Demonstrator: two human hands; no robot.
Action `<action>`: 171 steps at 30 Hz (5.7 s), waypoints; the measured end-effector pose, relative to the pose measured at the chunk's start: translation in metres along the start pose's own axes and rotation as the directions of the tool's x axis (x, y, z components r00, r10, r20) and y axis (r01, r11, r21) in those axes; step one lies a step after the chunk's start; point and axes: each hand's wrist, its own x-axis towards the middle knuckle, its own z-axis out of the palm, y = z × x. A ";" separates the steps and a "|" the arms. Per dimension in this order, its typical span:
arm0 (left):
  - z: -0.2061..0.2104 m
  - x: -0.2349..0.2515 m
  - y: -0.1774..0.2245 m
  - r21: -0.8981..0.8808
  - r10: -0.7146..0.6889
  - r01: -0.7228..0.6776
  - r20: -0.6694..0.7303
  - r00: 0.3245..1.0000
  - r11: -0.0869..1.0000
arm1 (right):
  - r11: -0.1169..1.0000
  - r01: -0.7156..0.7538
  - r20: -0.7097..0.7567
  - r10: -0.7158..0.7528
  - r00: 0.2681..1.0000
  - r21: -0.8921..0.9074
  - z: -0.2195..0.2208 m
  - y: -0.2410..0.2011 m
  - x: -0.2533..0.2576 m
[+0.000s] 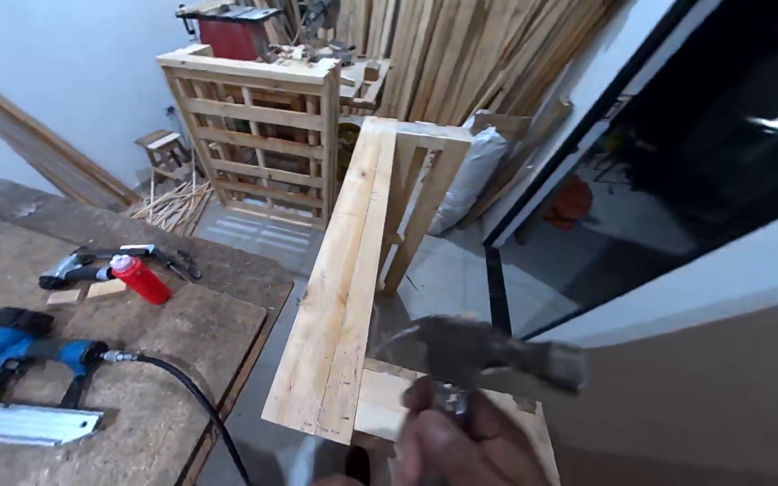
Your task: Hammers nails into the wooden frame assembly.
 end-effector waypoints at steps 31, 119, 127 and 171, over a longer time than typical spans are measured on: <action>0.020 0.030 -0.171 -0.001 0.055 -0.072 -0.632 0.773 0.997 | 0.099 -0.020 0.059 0.727 0.684 -0.995 0.050 -0.088 0.150; 0.037 0.027 -0.173 0.110 0.137 -0.084 -0.696 0.705 0.990 | 0.150 -0.023 0.073 0.601 0.796 -0.988 0.068 -0.076 0.135; 0.040 0.029 -0.173 0.091 0.126 -0.088 -0.704 0.699 0.992 | -0.001 -0.055 -0.041 0.695 0.718 -0.998 0.072 -0.098 0.141; 0.044 0.026 -0.171 0.131 0.161 -0.096 -0.698 0.698 0.987 | 0.170 0.057 0.149 0.595 0.790 -0.984 0.067 -0.076 0.130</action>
